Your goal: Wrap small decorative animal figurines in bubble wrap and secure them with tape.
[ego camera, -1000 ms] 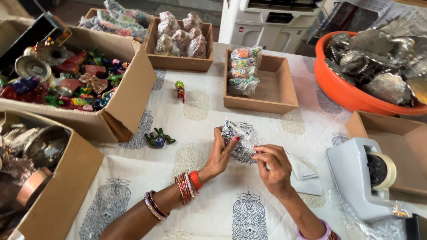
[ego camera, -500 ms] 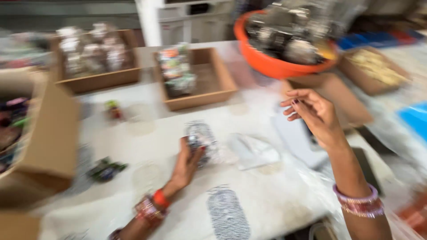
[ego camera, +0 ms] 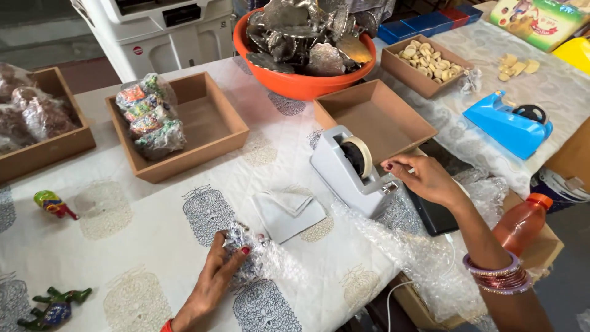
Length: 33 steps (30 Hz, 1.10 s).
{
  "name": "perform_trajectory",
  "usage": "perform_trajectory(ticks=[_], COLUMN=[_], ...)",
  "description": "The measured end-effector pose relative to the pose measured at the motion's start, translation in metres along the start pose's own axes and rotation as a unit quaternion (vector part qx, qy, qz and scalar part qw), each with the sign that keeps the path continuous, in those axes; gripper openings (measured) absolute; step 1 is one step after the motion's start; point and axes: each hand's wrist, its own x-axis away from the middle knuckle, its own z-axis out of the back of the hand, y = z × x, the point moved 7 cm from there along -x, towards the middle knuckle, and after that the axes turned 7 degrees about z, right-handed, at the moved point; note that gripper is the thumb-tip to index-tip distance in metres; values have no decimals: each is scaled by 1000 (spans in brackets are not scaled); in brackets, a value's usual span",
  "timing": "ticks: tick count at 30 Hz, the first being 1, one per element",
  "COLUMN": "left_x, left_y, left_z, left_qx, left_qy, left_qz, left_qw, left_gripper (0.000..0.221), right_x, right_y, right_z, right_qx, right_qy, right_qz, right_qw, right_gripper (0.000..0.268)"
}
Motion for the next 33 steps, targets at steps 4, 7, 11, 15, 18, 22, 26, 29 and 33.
perform_trajectory(ticks=[4,7,11,15,18,22,26,29,33], left_x=[2,-3,-24,-51,-61,-62,-57,-63,-69], left_y=[4,16,60,78,82,68,71,58,44], left_z=[-6,-21,-62,-98,-114,-118,-113,-113,-105], left_qx=[-7,10,97,-42,3,65,122,148,190], left_qy=[-8,-39,-136,-130,-131,-162,-153,-162,-154], left_qz=[112,106,31,-21,-50,-20,-3,-7,26], left_qw=[994,994,986,990,990,984,981,976,969], left_gripper=[80,77,70,67,63,43,32,27,30], right_x=[-4,2,6,16,19,23,19,14,8], right_y=[15,13,32,33,35,31,14,9,12], right_z=[-11,-18,-17,-18,-21,-18,-11,-6,7], right_qx=[47,98,-28,-100,-153,-188,-124,-60,-101], right_qy=[-119,-192,-184,-186,-170,-130,-129,-137,-136], right_qz=[20,-43,-12,-79,-101,-133,-94,-72,-179], right_qw=[992,976,983,974,968,964,979,986,969], right_gripper=[33,34,36,36,35,33,30,30,31])
